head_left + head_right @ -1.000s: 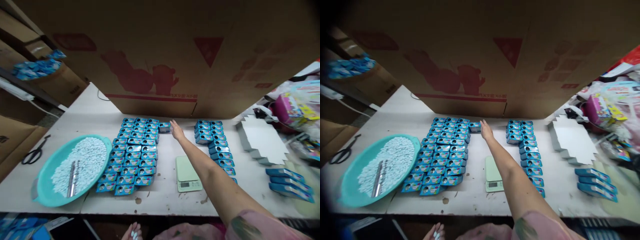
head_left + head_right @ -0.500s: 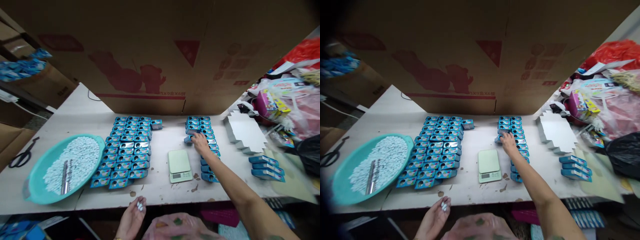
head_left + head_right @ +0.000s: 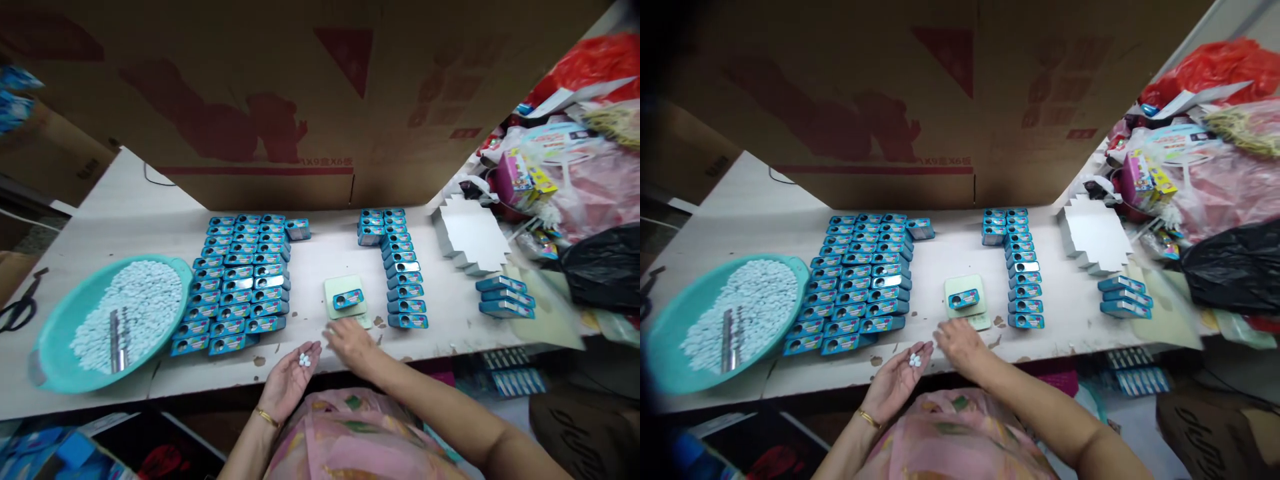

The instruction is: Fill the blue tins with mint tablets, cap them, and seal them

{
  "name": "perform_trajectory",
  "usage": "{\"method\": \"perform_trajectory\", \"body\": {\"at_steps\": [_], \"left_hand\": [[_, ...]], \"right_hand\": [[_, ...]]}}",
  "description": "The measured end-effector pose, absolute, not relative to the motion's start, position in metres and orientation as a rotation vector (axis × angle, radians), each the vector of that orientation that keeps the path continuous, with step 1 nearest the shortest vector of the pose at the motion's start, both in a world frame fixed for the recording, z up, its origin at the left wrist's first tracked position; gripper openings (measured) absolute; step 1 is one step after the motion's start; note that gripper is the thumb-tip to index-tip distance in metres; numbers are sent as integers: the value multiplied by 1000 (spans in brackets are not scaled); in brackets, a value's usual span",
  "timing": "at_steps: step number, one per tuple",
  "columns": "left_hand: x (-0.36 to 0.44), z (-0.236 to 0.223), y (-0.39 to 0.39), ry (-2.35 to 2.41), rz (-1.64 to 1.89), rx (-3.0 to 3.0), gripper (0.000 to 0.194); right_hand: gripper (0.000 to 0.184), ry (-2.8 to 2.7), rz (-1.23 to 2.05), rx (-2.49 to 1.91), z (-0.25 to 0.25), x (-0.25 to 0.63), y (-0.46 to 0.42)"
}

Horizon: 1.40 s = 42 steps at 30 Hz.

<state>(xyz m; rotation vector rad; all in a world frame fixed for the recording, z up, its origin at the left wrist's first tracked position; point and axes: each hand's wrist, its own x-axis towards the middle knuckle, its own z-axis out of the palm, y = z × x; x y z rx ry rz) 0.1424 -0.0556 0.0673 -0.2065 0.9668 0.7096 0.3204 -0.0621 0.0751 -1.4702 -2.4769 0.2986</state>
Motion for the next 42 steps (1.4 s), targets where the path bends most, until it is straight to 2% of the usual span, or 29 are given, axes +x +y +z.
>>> {"method": "perform_trajectory", "body": {"at_steps": [5, 17, 23, 35, 39, 42], "left_hand": [[147, 67, -69, 968, 614, -223, 21], [139, 63, -85, 927, 610, -173, 25], [144, 71, -85, 797, 576, -108, 26], [154, 70, -81, 857, 535, -136, 20], [159, 69, -70, 865, 577, -174, 18], [164, 71, -56, 882, 597, -152, 23]], "right_hand": [[30, -2522, 628, -1368, 79, 275, -94], [22, -2547, 785, -1252, 67, 276, -98], [24, -2312, 1001, -1313, 63, 282, -97], [19, -2350, 929, -1292, 65, 288, -103], [14, -2172, 876, -1286, 73, 302, -85], [14, -1965, 701, -1397, 77, 324, -59]]}}
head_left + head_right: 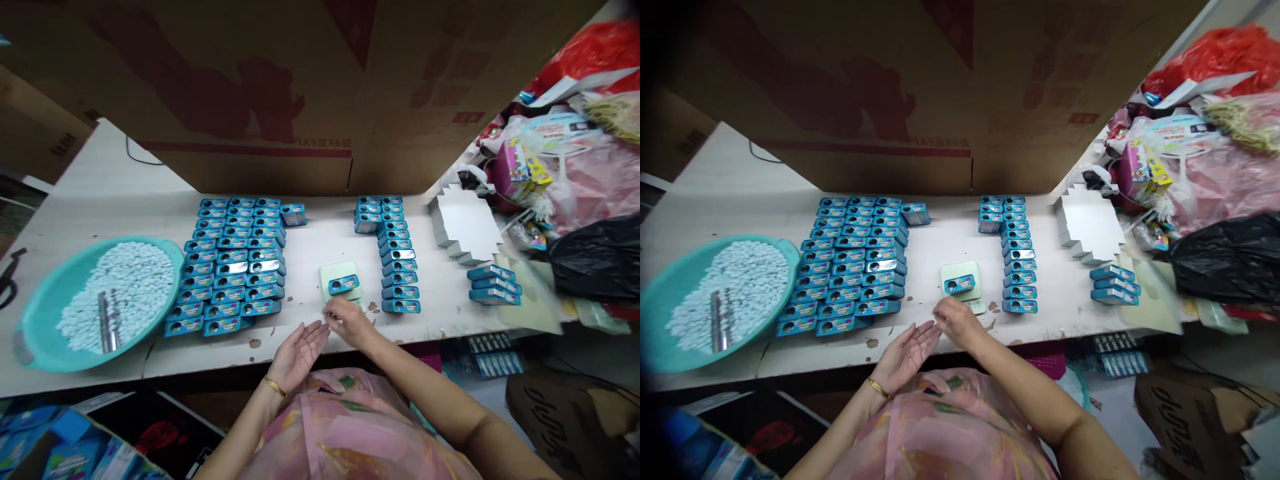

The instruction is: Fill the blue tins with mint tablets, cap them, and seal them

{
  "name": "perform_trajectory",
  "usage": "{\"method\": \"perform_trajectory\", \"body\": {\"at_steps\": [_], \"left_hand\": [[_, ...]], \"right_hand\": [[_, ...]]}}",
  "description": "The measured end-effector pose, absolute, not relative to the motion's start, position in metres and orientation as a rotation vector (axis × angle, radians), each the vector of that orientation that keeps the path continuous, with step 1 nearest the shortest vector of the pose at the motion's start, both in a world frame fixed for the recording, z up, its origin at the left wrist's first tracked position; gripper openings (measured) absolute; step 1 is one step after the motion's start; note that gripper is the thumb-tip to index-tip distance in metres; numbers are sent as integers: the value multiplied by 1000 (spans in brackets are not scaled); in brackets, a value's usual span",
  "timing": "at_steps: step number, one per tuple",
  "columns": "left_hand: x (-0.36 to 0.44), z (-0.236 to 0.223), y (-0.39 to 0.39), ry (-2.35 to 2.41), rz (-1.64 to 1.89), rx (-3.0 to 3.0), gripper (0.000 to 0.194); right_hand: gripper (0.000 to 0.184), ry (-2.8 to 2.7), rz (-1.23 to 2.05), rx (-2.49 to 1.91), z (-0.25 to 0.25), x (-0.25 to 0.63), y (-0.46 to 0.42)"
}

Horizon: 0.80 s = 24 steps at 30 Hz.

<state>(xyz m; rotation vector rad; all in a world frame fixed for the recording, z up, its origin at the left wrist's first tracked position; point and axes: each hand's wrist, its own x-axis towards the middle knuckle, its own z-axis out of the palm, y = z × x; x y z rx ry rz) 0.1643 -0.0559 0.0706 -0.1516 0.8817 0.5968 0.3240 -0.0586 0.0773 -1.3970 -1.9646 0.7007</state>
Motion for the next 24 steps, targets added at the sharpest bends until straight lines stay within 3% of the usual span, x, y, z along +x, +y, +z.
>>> {"method": "perform_trajectory", "body": {"at_steps": [9, 24], "left_hand": [[156, 68, -46, 946, 669, -138, 24], [83, 46, -71, 1172, 879, -290, 29]], "right_hand": [[18, -2141, 468, -1720, 64, 356, -18], [20, -1656, 371, -1742, 80, 406, -38]]}}
